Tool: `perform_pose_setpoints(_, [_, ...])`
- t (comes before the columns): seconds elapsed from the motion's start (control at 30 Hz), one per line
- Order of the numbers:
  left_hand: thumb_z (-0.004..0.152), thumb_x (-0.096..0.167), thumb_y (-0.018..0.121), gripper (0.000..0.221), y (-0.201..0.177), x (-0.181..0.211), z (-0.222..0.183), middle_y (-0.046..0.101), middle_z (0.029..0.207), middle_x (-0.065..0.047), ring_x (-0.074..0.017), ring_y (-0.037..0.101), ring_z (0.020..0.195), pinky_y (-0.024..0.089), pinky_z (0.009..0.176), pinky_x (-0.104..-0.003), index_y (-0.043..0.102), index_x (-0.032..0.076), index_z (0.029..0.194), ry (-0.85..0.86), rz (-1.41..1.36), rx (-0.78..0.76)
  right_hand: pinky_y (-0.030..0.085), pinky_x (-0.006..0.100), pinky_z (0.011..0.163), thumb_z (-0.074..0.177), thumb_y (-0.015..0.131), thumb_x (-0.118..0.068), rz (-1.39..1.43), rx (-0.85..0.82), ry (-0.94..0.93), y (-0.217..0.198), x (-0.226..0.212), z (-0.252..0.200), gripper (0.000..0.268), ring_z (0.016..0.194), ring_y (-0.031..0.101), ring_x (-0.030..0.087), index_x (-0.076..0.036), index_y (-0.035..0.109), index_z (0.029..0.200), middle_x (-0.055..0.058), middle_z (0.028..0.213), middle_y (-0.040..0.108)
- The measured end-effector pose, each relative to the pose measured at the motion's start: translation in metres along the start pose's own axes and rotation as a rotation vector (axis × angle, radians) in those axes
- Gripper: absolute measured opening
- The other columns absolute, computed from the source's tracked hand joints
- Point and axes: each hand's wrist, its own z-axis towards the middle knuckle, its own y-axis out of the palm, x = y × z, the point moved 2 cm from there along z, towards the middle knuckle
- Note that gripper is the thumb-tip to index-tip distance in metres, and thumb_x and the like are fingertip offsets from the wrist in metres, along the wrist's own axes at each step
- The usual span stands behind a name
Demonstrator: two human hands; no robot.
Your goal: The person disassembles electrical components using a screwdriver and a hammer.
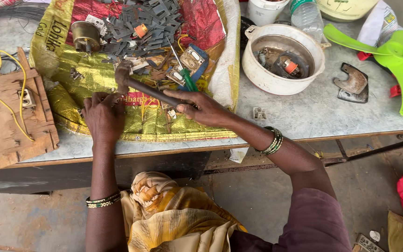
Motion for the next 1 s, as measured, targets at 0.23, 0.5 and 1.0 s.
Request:
perform_pose_setpoints(0.23, [0.097,0.004,0.060,0.022,0.011,-0.021,-0.003,0.068,0.109,-0.014,-0.0339,0.058,0.104,0.045,0.088,-0.050,0.075,0.010,0.111,0.043,-0.081,0.108,0.049,0.023,0.037,0.102,0.060,-0.034,0.100,-0.005,0.290,-0.001,-0.009,0.003,0.062,0.044,0.050,0.005,-0.023,0.040,0.159,0.000,0.071,0.061])
perform_pose_setpoints(0.5, [0.099,0.004,0.057,0.023,0.019,-0.027,-0.003,0.068,0.104,-0.016,-0.0338,0.059,0.099,0.045,0.085,-0.050,0.070,0.004,0.118,-0.070,-0.092,0.146,0.051,0.027,0.048,0.102,0.060,-0.030,-0.106,0.057,0.279,0.007,-0.039,0.001,0.057,0.057,0.055,0.007,-0.024,0.045,0.157,0.002,0.082,0.064])
perform_pose_setpoints(1.0, [0.086,0.001,0.065,0.056,0.024,-0.024,-0.001,0.067,0.111,-0.016,-0.0308,0.057,0.105,0.044,0.088,-0.048,0.055,0.003,0.141,-0.094,0.000,0.050,0.049,0.029,0.054,0.101,0.060,-0.026,-0.139,0.032,0.328,0.008,-0.044,0.005,0.057,0.062,0.054,0.009,-0.025,0.047,0.156,0.005,0.085,0.065])
